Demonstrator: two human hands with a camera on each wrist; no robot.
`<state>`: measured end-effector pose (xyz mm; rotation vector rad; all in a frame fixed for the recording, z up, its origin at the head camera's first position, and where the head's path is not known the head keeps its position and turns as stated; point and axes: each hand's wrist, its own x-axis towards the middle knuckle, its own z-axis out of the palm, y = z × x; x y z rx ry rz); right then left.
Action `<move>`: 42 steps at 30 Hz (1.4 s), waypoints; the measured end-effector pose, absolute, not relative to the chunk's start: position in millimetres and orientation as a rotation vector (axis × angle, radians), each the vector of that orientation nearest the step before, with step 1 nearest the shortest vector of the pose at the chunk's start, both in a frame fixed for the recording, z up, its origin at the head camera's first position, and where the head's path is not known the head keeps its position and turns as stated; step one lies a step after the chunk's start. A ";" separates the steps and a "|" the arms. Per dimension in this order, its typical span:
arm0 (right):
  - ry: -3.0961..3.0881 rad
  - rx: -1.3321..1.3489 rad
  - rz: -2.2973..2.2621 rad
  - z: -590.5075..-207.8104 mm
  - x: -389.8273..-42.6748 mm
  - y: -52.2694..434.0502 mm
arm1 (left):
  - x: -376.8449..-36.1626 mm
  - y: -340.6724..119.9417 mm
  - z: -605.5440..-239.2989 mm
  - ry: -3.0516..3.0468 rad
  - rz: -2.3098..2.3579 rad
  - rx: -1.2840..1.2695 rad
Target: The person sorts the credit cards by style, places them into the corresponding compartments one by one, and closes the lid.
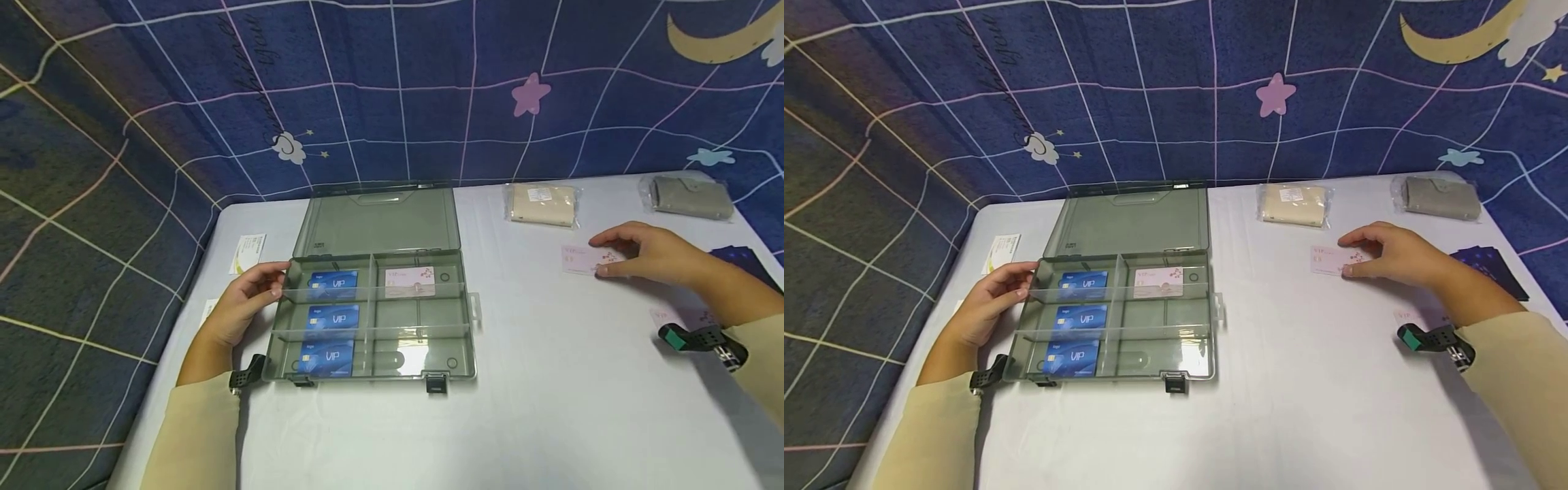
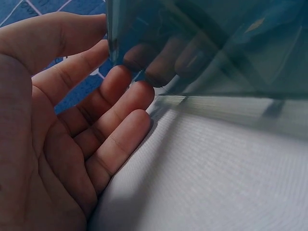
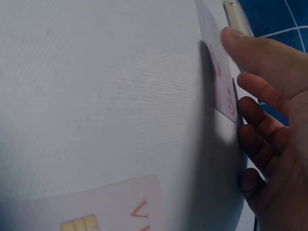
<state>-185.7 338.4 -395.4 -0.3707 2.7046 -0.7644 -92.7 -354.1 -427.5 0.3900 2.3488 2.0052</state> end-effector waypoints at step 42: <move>2.669 -0.500 -0.737 -367.9 -193.5 330.7 | -93.3 -354.2 -427.1 2.343 2.004 0.401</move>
